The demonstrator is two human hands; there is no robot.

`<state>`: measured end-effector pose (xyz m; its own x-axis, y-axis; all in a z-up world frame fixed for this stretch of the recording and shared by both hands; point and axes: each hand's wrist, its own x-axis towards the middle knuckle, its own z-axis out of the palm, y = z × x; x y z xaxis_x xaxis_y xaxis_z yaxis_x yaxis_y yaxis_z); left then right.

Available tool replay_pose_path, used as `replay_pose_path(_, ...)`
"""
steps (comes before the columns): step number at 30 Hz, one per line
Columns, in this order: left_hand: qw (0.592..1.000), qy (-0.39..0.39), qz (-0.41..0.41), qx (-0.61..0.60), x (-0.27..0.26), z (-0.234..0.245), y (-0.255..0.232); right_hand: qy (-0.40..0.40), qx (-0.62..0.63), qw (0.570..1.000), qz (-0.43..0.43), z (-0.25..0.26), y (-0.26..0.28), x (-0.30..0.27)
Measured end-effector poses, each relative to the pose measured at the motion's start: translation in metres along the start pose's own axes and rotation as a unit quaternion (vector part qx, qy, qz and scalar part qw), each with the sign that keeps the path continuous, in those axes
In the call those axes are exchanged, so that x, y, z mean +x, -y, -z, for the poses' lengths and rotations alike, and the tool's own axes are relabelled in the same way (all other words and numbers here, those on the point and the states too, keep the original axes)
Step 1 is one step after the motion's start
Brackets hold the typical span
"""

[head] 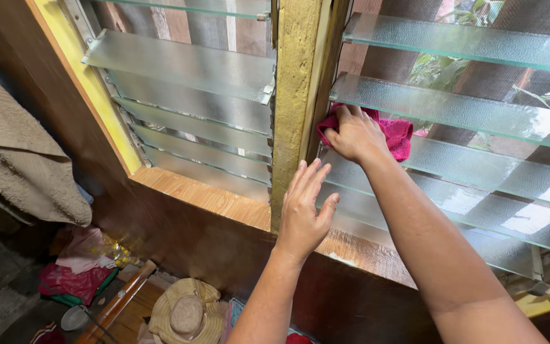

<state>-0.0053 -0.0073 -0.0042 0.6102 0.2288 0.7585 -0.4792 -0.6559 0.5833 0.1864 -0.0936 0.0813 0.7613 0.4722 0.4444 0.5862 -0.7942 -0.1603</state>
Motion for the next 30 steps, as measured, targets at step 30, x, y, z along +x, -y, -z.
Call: replay_pose_path(30, 1.0, 0.02, -0.007, -0.003, -0.007, -0.02, -0.019, 0.006, -0.047, 0.999, -0.018, 0.017, -0.017, -0.037)
